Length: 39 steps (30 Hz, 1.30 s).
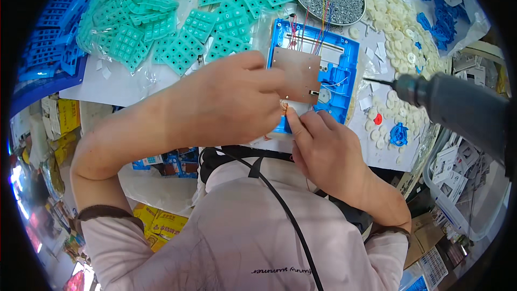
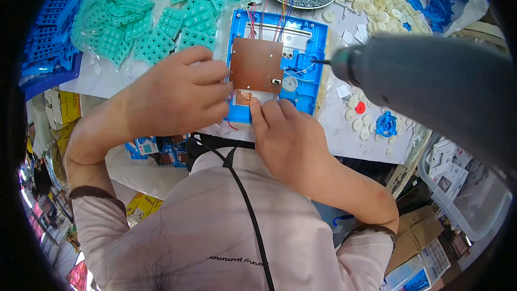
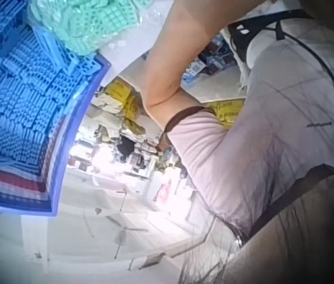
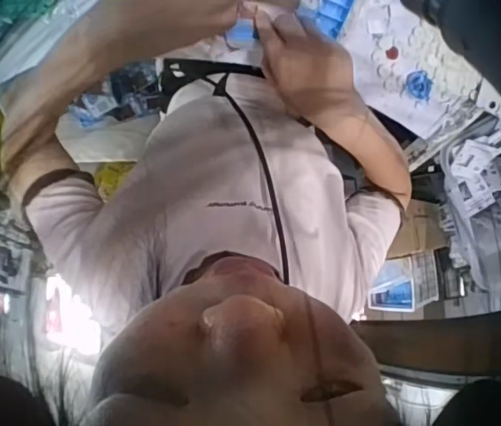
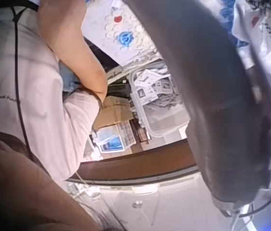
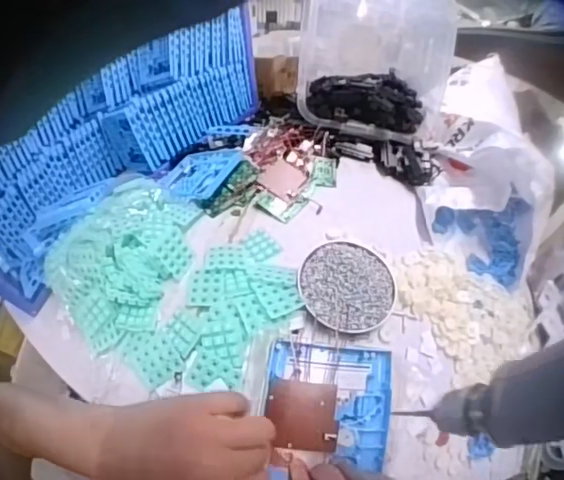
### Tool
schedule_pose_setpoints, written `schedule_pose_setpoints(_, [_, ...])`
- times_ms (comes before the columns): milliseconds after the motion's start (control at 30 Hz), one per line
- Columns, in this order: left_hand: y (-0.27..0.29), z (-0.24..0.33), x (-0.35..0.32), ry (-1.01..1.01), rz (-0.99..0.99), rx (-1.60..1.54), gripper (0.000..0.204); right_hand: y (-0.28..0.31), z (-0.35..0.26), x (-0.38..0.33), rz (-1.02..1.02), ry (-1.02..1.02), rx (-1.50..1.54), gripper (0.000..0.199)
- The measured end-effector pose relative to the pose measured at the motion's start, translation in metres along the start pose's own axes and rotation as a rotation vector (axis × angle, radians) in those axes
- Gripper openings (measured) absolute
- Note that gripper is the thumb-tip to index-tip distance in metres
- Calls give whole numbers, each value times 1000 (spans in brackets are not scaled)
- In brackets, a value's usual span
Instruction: Assembling the internal components and outer casing of an electronic toy using an electric screwdriver.
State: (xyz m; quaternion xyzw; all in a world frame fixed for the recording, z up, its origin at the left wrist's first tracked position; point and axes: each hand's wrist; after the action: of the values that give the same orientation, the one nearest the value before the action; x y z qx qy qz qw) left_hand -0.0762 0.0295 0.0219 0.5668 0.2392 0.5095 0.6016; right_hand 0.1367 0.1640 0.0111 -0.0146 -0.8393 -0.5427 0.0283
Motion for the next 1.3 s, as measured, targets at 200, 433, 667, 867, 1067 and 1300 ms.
schedule_pose_setpoints(200, [33,9,-55,516,216,116,18,-2,5,-3,51,-64,114,57])
schedule_pose_setpoints(433, [-22,58,-70,970,384,-174,36,-7,-3,1,62,-69,5,55])
schedule_pose_setpoints(667, [-61,79,-37,883,398,-229,22,-10,-1,0,100,-3,-17,60])
schedule_pose_setpoints(867, [-61,79,-40,901,444,-341,14,-8,-9,9,-56,46,-186,60])
schedule_pose_setpoints(1067, [-61,84,-38,923,516,-423,11,0,-5,16,-176,57,-91,58])
schedule_pose_setpoints(1300, [-66,89,-34,962,546,-421,18,5,29,13,51,-12,307,29])
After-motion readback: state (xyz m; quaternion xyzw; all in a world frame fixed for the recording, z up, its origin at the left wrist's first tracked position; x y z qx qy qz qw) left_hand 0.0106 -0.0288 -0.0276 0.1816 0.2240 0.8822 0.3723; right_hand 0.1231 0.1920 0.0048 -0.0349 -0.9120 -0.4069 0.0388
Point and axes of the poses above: each hand's wrist, its own x-axis towards the middle knuckle, its own y-axis out of the back of the hand, z = x × y, and after that the axes turned 7 degrees about z, right-handed
